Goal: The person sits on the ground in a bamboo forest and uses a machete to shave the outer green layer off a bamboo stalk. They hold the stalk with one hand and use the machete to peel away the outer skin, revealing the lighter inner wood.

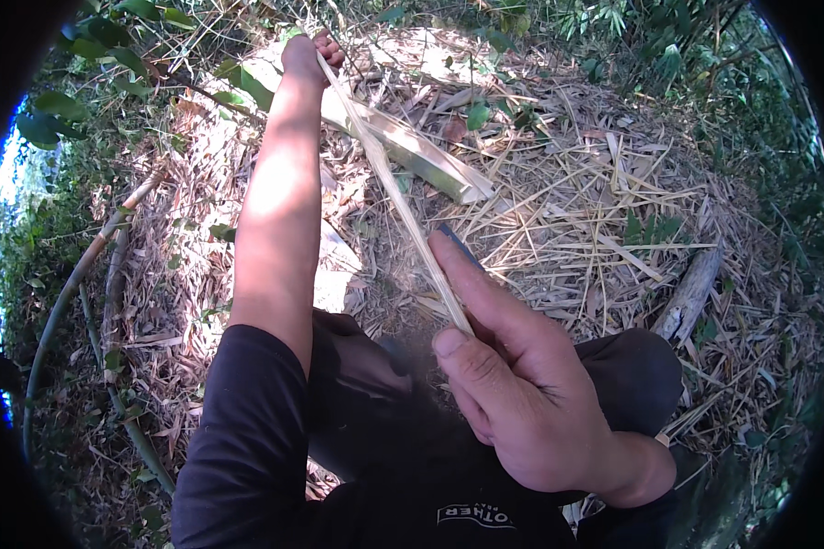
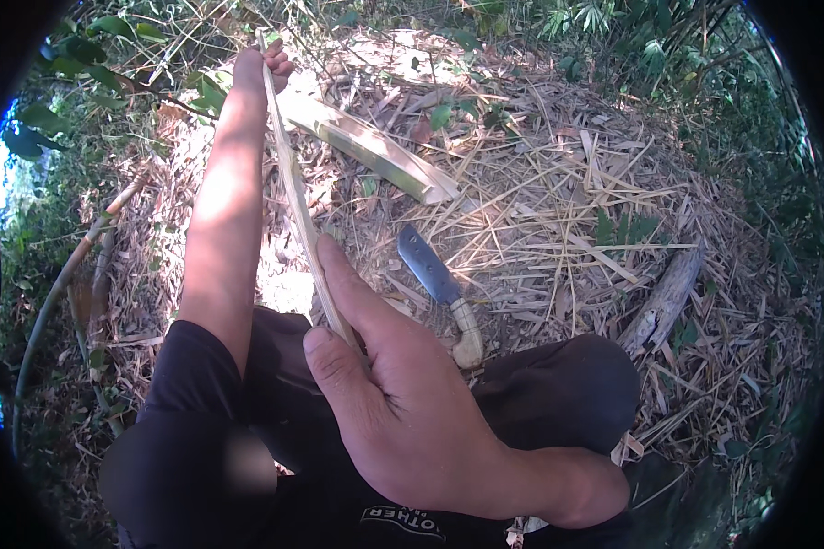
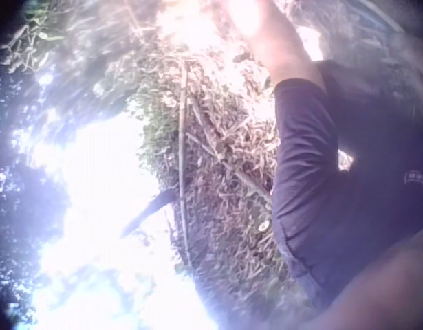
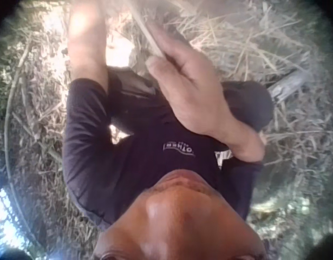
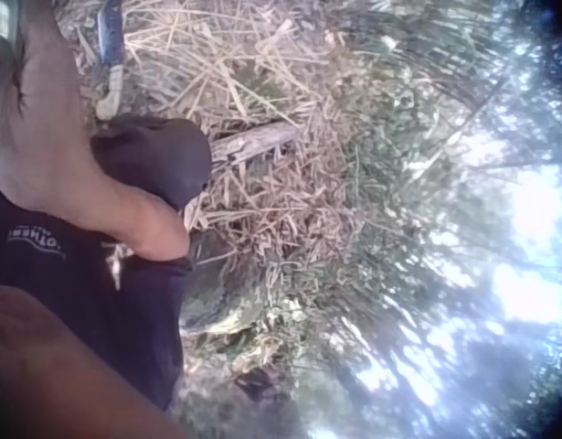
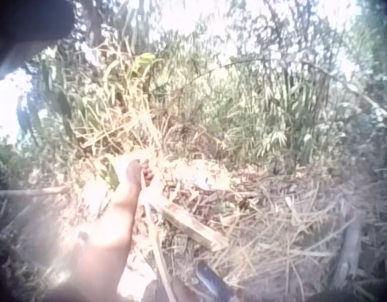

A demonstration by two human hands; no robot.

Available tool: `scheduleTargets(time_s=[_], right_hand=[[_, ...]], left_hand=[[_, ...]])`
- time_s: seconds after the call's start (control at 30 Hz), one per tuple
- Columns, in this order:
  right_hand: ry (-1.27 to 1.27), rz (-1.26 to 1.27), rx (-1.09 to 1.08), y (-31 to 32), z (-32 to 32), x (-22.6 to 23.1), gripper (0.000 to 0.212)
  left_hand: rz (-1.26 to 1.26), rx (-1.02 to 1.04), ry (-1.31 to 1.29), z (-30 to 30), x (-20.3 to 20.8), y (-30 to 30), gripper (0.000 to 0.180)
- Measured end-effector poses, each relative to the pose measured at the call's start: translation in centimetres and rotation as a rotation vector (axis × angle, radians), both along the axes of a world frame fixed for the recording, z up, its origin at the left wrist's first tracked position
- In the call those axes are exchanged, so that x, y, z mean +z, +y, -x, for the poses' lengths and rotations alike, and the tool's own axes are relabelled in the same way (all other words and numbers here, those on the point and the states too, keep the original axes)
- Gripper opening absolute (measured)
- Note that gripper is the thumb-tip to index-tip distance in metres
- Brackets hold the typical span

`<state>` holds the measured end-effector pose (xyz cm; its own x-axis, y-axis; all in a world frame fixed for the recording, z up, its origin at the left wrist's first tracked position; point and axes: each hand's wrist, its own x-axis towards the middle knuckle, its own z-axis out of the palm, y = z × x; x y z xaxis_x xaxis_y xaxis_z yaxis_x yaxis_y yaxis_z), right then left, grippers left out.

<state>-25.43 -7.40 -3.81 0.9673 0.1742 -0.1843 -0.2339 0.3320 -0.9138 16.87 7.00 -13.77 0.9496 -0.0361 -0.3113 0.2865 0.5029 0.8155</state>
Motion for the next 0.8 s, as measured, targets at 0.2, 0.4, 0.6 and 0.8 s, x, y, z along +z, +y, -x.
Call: scheduleTargets(time_s=[0.2, 0.4, 0.6, 0.8], right_hand=[[-0.049, 0.011, -0.012, 1.0, -0.1, -0.9, 0.058], [-0.046, 0.003, 0.01, 1.0, -0.6, -1.1, 0.058], [0.061, -0.483, 0.029, -0.1, -1.4, -1.1, 0.063], [-0.051, -0.602, 0.085, 0.2, -1.2, -1.8, 0.065]], left_hand=[[-0.238, -0.095, 0.0, -1.4, -1.1, 0.0, 0.026], [-0.29, -0.077, 0.049, -1.2, -1.2, 0.5, 0.028], [0.037, -0.228, -0.065, -5.5, -1.9, 1.7, 0.032], [0.148, -0.242, -0.16, -6.9, -1.6, 2.3, 0.029]])
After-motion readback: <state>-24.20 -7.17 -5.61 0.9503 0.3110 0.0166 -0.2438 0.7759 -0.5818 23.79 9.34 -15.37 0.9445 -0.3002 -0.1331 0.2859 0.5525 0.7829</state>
